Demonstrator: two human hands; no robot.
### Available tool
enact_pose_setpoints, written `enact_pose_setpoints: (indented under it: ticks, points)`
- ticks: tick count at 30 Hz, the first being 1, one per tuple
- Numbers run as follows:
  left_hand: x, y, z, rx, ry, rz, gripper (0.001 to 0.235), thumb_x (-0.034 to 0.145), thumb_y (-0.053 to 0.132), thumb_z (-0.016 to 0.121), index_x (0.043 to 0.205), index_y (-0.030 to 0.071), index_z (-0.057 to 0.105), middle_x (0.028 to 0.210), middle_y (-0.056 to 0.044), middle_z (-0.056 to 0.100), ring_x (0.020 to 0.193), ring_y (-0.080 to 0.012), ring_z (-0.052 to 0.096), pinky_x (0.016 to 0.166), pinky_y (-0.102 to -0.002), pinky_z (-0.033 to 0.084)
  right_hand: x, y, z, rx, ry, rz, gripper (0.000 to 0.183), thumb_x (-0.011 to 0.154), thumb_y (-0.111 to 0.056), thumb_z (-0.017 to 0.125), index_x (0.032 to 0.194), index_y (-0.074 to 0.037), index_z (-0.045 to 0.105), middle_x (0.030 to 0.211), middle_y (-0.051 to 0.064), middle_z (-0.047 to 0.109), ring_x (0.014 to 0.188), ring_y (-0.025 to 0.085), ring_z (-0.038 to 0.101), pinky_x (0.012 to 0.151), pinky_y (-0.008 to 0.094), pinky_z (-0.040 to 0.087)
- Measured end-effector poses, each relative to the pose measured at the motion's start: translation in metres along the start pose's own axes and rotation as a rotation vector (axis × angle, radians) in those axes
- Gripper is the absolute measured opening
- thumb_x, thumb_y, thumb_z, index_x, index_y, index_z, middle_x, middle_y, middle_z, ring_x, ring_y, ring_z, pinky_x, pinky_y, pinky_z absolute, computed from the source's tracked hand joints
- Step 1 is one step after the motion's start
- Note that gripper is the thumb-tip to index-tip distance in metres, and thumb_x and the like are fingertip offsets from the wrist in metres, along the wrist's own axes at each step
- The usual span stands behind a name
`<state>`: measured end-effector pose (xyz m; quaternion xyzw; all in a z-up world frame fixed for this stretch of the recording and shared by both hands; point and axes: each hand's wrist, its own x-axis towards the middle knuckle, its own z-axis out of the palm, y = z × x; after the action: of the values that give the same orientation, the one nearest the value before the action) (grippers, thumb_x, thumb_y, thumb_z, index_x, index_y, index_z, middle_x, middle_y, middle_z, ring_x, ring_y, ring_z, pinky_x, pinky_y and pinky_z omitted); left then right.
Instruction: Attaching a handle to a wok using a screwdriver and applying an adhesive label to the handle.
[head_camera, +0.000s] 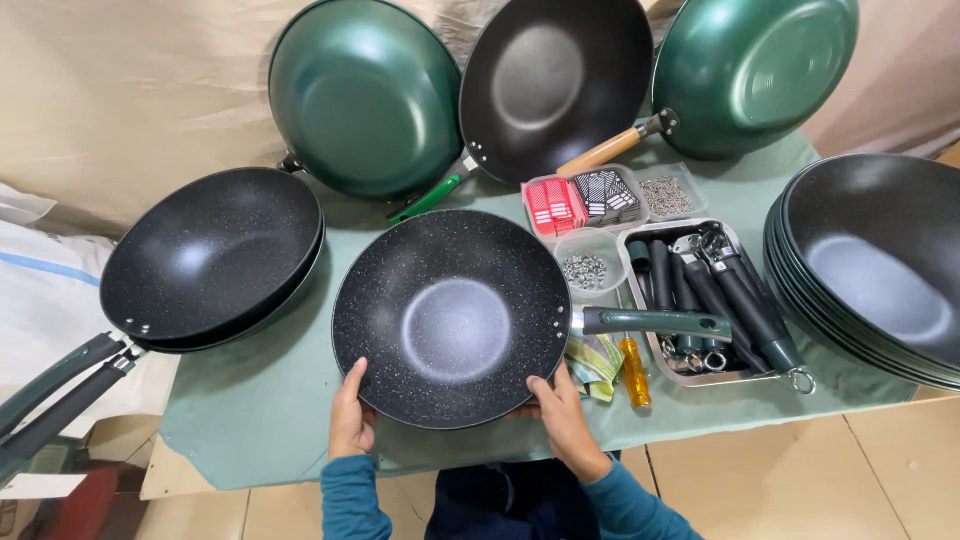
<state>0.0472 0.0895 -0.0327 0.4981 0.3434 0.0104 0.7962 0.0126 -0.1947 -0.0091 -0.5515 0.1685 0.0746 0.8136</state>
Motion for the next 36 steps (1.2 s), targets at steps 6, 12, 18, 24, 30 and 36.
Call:
enact_pose_setpoints:
  ticks: [6, 12, 18, 24, 30, 36]
  points:
    - [-0.029, -0.028, 0.031, -0.146, 0.254, 0.049, 0.061, 0.08, 0.024, 0.07, 0.133, 0.001, 0.049, 0.132, -0.015, 0.062, 0.116, -0.0256, 0.061, 0.099, -0.037, 0.051, -0.013, 0.006, 0.027, 0.066, -0.032, -0.015, 0.061, 0.095, -0.009, 0.042, 0.153, -0.015, 0.022, 0.137, 0.015, 0.049, 0.098, 0.038, 0.066, 0.062, 0.049, 0.067]
    - [-0.095, -0.059, 0.08, -0.337, 0.39, 0.097, 0.054, 0.085, 0.026, 0.067, 0.129, 0.001, 0.05, 0.134, -0.016, 0.06, 0.117, -0.0241, 0.06, 0.104, -0.036, 0.049, -0.029, -0.001, 0.04, 0.092, -0.093, 0.034, 0.074, 0.095, -0.018, 0.048, 0.159, -0.026, 0.01, 0.146, 0.01, 0.048, 0.106, 0.03, 0.066, 0.071, 0.045, 0.067]
    - [-0.126, -0.165, 0.087, -0.25, -0.225, -0.138, 0.027, 0.1, 0.026, 0.057, 0.113, 0.003, 0.06, 0.105, -0.013, 0.071, 0.099, -0.0204, 0.068, 0.082, -0.032, 0.052, -0.047, -0.023, 0.016, 0.073, -0.233, 0.075, 0.075, 0.094, -0.018, 0.056, 0.16, -0.02, 0.02, 0.154, 0.007, 0.048, 0.091, 0.024, 0.073, 0.082, 0.034, 0.065]
    - [-0.15, -0.103, 0.106, 0.573, -1.043, -0.151, 0.037, 0.095, 0.029, 0.066, 0.127, 0.009, 0.065, 0.107, 0.004, 0.063, 0.096, -0.007, 0.059, 0.084, -0.026, 0.055, -0.051, -0.058, -0.064, -0.074, -0.227, 0.164, 0.054, 0.093, -0.013, 0.06, 0.147, -0.007, 0.057, 0.099, 0.024, 0.078, 0.066, 0.02, 0.07, 0.06, 0.032, 0.06]
    - [-0.153, -0.009, 0.19, 0.641, -1.387, 0.056, 0.04, 0.099, 0.031, 0.058, 0.131, 0.008, 0.065, 0.111, -0.003, 0.071, 0.102, -0.0103, 0.064, 0.085, -0.028, 0.054, -0.033, -0.138, -0.114, -0.544, -0.351, -0.28, 0.035, 0.093, -0.02, 0.062, 0.122, -0.006, 0.075, 0.115, 0.014, 0.078, 0.061, 0.017, 0.079, 0.062, 0.026, 0.068]
    - [-0.067, -0.021, 0.296, 1.044, -0.942, 0.671, 0.027, 0.098, 0.031, 0.06, 0.121, 0.024, 0.073, 0.096, -0.005, 0.079, 0.097, -0.0239, 0.075, 0.08, -0.039, 0.06, 0.075, -0.188, -0.133, -0.637, -0.166, -0.35, 0.032, 0.095, -0.007, 0.059, 0.121, 0.006, 0.07, 0.08, 0.019, 0.076, 0.049, 0.02, 0.065, 0.047, 0.033, 0.055]
